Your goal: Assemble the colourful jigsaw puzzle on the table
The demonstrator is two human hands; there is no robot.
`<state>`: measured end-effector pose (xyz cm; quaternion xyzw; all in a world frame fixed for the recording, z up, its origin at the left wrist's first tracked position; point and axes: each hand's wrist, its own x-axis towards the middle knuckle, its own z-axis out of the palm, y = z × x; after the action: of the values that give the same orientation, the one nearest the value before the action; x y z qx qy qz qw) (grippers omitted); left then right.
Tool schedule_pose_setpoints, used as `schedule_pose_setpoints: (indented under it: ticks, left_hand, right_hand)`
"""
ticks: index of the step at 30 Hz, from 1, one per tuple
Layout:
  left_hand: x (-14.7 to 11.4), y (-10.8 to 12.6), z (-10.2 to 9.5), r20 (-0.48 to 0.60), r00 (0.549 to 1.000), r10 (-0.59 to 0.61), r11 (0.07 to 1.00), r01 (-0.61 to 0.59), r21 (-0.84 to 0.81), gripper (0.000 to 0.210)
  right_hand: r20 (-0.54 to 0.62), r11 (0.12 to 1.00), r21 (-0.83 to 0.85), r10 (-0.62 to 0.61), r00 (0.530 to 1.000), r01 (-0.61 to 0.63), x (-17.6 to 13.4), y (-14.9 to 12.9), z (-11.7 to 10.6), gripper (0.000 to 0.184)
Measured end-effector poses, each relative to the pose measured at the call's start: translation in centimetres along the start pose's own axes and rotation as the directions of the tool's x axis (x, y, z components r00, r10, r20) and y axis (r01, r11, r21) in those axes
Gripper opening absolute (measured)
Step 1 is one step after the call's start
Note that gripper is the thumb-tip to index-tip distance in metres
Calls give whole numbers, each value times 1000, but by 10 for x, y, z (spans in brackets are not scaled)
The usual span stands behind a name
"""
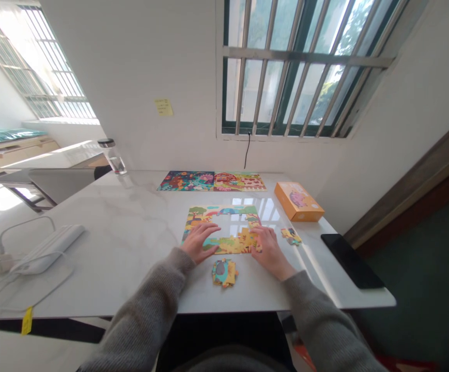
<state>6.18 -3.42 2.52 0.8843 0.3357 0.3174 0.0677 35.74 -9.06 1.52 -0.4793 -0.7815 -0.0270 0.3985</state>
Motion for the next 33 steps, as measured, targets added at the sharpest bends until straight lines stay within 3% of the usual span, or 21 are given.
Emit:
schedule_pose_setpoints:
  ticks: [5,13,18,25,30,33]
  left_hand:
    - [-2,10,8,46,996,81,996,-79,-43,75]
    - [-3,7,13,87,996,37,999,-35,-14,54]
    - [-4,4,14,39,999,13,998,-11,-67,53]
    - [-3,11,15,19,989,145,988,-144,-48,51]
    - [0,15,15,14,982,187,982,-187,16,52]
    - [0,17,13,-77,989,126,992,-126,8,55]
  right_hand:
    - [94,980,175,-111,989,93,8,-34,12,50]
    - [114,960,261,-137,984,103,10,-50,25,52]
    - [93,967,254,-60,994,35,8,-48,23,56]
    - [104,943,306,99,990,-127,11,-40,33,48]
    - [140,878,419,189,972,-231,13,-36,38,47]
    - [166,823,476,263,950,-311,14,-35,37,47]
